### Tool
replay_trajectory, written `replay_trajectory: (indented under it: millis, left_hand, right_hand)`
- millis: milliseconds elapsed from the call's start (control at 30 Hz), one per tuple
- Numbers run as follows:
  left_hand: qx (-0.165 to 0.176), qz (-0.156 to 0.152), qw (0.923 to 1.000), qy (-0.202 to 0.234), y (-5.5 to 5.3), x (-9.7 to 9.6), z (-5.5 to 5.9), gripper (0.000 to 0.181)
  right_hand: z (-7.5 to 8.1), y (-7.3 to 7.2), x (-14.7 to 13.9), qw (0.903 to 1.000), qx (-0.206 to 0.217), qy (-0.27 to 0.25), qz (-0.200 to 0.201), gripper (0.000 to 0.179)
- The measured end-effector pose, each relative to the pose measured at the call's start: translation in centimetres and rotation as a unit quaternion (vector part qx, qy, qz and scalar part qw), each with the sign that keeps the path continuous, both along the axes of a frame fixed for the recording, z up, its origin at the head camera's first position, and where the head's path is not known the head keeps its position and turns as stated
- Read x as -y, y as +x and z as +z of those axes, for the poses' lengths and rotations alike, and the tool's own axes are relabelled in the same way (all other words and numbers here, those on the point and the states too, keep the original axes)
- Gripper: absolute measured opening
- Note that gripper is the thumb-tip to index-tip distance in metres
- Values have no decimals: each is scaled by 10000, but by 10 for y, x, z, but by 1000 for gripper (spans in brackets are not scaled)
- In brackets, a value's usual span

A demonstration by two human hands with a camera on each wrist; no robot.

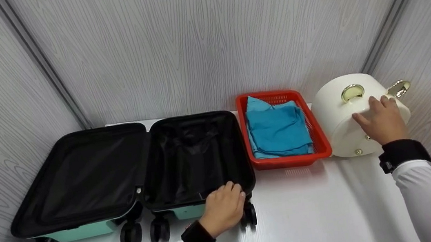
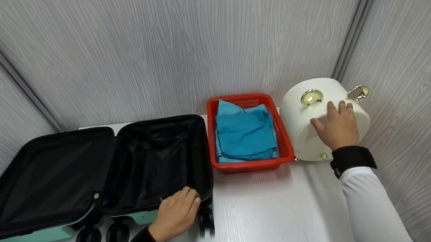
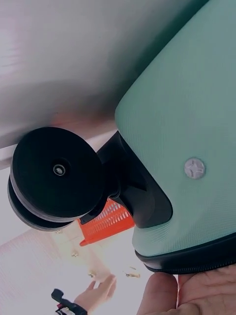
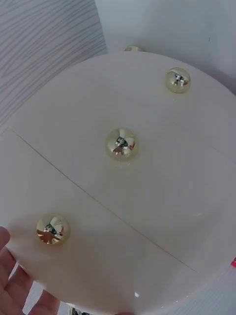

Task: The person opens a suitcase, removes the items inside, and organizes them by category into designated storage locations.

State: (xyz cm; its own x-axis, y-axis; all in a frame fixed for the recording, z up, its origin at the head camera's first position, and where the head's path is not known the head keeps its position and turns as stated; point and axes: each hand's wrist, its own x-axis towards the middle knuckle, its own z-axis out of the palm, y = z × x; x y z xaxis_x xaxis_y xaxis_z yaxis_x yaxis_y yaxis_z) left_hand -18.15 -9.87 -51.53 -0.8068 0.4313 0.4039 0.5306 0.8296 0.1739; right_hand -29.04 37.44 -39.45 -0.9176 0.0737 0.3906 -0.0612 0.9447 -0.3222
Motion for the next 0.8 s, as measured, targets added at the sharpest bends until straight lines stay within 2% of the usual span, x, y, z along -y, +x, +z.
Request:
replay_trajectory:
  millis: [133, 300, 433, 567, 633, 800]
  left_hand:
    - [50, -42, 10000, 47, -1, 2, 1, 23]
    - [-99, -7, 9999, -66, 0, 3, -1, 24]
    - [-489, 78, 9987, -145, -1, 4, -4, 24]
    - [-812, 172, 9964, -191, -5, 6, -6, 26]
    - [-770, 193, 9966, -222, -6, 7, -7, 27]
    - [-214, 205, 9992, -266, -7, 11, -9, 29]
  right_hand:
    - [-7, 11, 9, 9976, -575, -368, -73, 86]
    - [-13, 34, 23, 9872, -1351, -848, 62, 85]
    - [-19, 53, 29, 9832, -1553, -926, 262, 79]
    - [-25, 65, 34, 9808, -1667, -912, 448, 74]
    - [-28, 69, 39, 9805, -1672, -876, 540, 72]
    - [-31, 75, 57, 9798, -1693, -685, 817, 70]
